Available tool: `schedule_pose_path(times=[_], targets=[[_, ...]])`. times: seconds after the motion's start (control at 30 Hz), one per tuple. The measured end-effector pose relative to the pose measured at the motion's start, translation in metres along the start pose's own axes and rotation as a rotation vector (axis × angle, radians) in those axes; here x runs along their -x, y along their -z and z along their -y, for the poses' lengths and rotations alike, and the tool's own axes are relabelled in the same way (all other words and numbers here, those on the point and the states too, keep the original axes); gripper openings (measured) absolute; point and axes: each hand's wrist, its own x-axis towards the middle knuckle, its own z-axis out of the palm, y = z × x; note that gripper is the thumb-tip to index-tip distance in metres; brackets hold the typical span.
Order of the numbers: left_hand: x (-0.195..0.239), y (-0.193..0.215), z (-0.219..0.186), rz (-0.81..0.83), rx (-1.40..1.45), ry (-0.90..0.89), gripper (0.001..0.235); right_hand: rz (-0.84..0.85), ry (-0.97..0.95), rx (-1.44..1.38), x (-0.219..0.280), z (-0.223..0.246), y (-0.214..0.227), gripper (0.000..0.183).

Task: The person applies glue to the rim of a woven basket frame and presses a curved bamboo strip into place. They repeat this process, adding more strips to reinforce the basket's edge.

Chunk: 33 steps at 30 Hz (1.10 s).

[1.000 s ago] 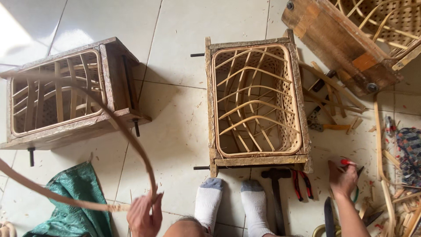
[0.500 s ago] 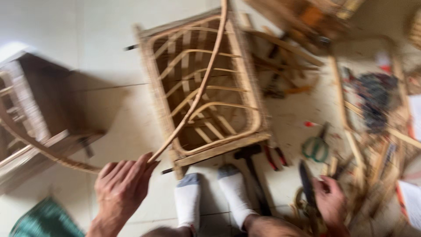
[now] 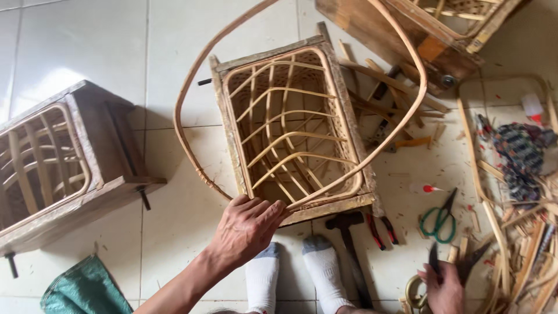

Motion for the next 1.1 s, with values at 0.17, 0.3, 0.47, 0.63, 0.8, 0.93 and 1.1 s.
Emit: schedule_pose_path(times=[0.17,0.3,0.47,0.63,0.8,0.93,1.1], targets=[[0.016,0.001,0.005,0.036,-0.018,-0.011,0.014,0.13,-0.198,-0.301,-0.008,0.102,0.035,0.032],[0.036,-0.003,0.004,0.061,-0.053,-0.091,0.018,0.364,-0.463,-0.544,-0.01,0.23,0.061,0.038],[0.055,0.021,0.0,0.17,0.001,-0.118,0.025,0.705,-0.452,-0.659,-0.034,0.342,0.029,0.062],[0.045,0.044,-0.004,0.396,0.233,0.218,0.024,0.957,-0.442,-0.766,-0.037,0.366,0.006,0.056],[0.01,0.01,-0.027,0.3,0.412,0.201,0.02,1.077,-0.393,-0.693,-0.025,0.371,-0.017,0.059],[0.013,-0.007,-0.018,0.253,0.226,0.07,0.022,1.005,-0.395,-0.573,-0.03,0.363,-0.009,0.067],[0.04,0.008,0.012,0.38,0.018,0.031,0.022,0.736,-0.341,-0.612,-0.052,0.351,0.003,0.061]])
